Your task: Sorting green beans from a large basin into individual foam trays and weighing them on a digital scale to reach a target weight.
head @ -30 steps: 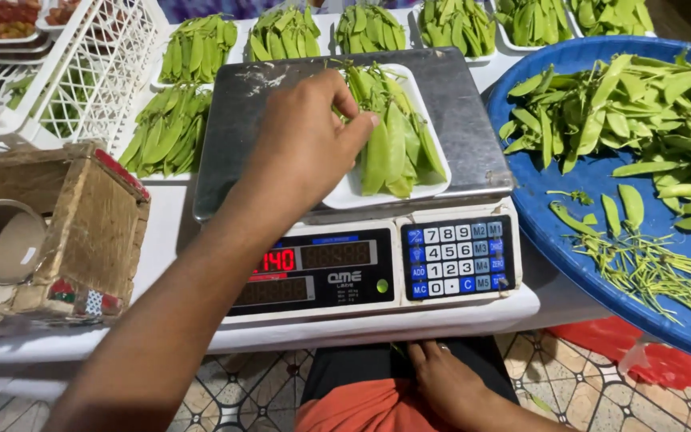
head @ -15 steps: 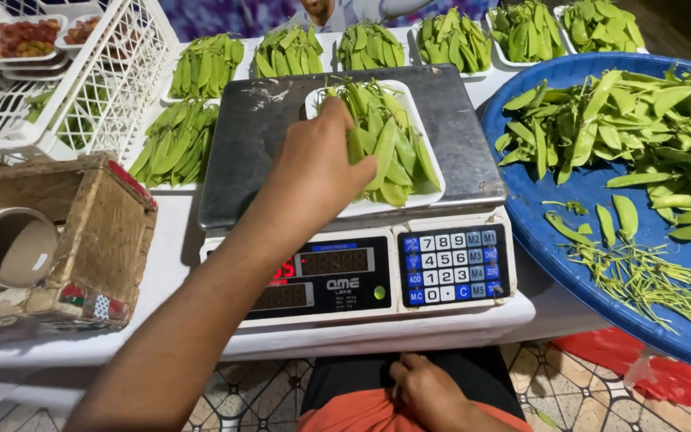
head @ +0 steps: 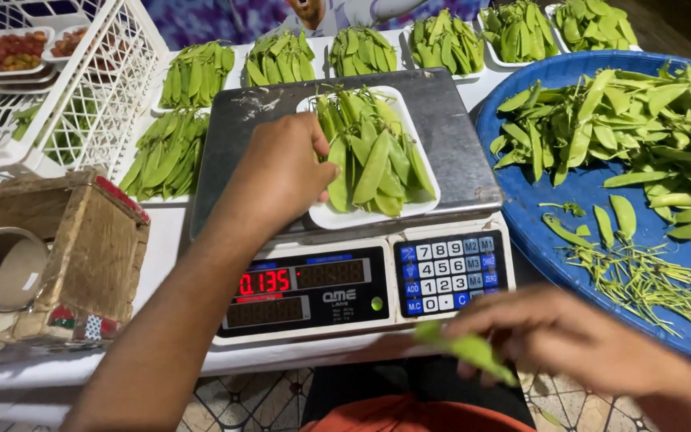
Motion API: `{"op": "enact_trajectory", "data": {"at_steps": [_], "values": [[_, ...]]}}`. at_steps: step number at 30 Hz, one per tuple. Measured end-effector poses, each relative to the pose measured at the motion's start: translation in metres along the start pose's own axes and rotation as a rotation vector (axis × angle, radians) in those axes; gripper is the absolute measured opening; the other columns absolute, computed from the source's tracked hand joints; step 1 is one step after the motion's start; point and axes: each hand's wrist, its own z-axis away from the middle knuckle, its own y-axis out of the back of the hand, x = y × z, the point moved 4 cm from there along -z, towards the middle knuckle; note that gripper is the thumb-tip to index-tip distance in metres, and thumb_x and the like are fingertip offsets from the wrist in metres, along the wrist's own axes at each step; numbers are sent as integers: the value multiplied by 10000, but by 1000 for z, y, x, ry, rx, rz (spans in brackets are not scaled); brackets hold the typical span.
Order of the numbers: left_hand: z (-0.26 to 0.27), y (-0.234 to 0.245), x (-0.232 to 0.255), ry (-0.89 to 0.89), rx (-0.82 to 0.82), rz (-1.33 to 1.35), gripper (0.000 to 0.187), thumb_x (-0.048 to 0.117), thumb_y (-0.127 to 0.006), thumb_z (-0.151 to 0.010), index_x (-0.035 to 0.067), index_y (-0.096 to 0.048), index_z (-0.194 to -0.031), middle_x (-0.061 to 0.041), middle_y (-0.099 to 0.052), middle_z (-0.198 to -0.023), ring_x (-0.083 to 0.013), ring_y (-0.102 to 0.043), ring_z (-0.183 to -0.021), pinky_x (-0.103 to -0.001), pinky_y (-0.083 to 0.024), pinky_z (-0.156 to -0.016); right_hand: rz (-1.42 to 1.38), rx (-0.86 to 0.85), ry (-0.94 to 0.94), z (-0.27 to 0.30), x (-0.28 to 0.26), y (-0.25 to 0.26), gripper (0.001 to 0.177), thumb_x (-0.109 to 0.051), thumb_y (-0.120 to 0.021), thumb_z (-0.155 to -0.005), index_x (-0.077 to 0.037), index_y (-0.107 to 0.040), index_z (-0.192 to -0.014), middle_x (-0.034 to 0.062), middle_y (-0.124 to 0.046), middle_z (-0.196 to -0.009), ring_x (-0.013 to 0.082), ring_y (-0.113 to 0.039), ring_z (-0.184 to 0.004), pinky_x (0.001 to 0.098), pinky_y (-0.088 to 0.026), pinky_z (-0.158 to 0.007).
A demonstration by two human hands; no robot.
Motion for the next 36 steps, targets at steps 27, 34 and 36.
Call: {"op": "enact_trajectory", "data": {"at_steps": [27, 34, 36], "values": [[-50, 24, -20, 162, -30, 148, 278, 239, -562, -1082, 128, -722, -883, -26, -732, -888, -104, -537, -610, -320, -502, -648, 211, 697, -124, -180, -21, 161, 93, -70, -684, -1010, -139, -690, -947, 0, -646, -887, 101, -551, -812, 248, -465, -795], [-61, 18, -19, 142, -34, 272, 253, 218, -543, -1035, 86, -743, -1118, -77, -768, -962, -126, -706, -781, -286, -588, -797, 658, 532, 39, -182, -18, 162, 230, 108, -597, -978, -46, -749, -1059, 159, -744, -1088, 198, -760, -832, 232, -670, -749], [-59, 18, -16, 144, -28, 244, 197, 230, -599, -1045, 103, -731, -972, -56, -771, -935, -107, -721, -818, -295, -593, -867, 951, 448, 268, -184, -17, 160, 198, 83, -685, -937, 0, -787, -1086, 148, -741, -1017, 274, -719, -863, 339, -619, -736]]}}
